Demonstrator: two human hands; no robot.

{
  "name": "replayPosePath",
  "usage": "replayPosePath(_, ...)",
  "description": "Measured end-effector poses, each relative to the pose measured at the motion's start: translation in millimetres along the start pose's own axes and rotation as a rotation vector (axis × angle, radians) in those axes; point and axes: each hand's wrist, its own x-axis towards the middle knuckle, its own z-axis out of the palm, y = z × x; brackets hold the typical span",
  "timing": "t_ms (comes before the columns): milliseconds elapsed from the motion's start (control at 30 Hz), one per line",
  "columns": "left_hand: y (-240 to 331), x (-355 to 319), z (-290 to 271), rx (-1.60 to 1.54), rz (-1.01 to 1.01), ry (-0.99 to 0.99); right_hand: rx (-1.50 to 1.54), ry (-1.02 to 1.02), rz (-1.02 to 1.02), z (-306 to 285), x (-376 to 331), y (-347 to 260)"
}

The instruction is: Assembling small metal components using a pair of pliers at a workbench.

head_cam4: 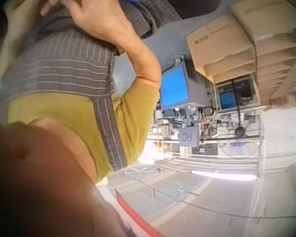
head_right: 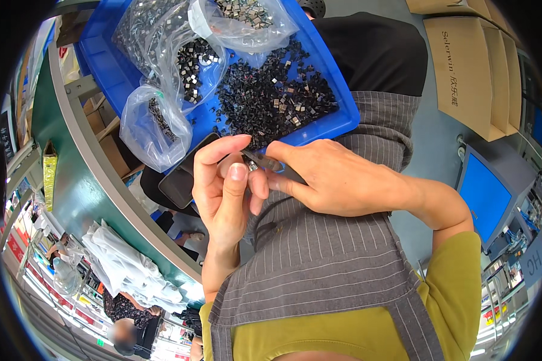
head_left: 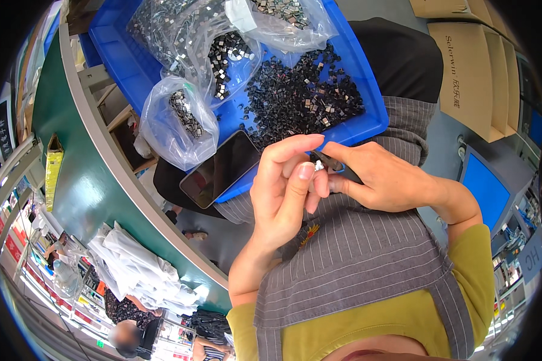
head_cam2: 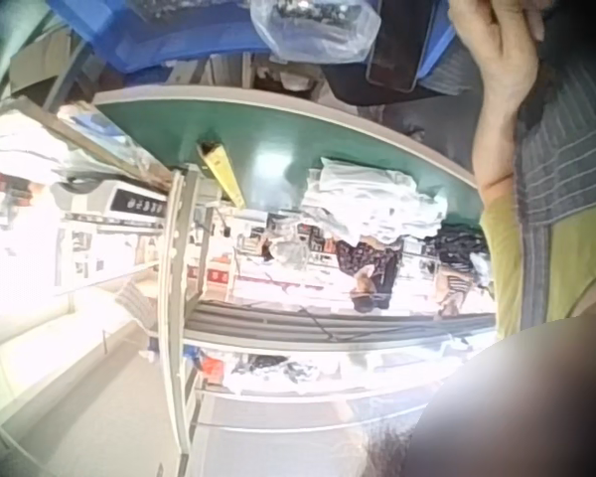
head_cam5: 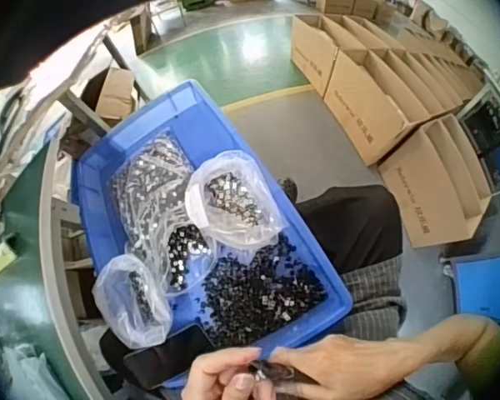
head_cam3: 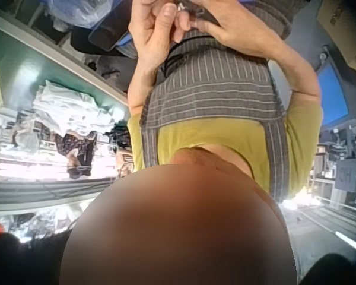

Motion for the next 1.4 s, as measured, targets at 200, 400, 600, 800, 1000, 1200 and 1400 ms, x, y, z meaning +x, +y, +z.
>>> replayPosePath(200,8,-1,5,0.095,0.031,0.056,0.201,-0.143,0.149,-8,-1,-10)
replayPosePath(400,5,-1,1,0.186,0.078,0.013,0.026,-0.067,0.031,-2,-9,3)
replayPosePath(600,1,3,5,0.265,0.202,0.065,0.093,-0.326,0.194,-16,-4,-6)
replayPosePath(800,3,1,4,0.263,0.175,0.058,0.293,-0.336,0.118,-20,0,-12)
replayPosePath(1000,7,0,3,0.173,0.038,0.054,0.305,-0.293,0.096,-16,-2,-10)
replayPosePath(1200,13,0,5,0.077,-0.052,0.060,0.348,-0.329,0.088,-16,-2,-9)
replayPosePath(1400,12,1,4,0.084,-0.037,0.031,0.351,-0.349,0.110,-16,-2,-8)
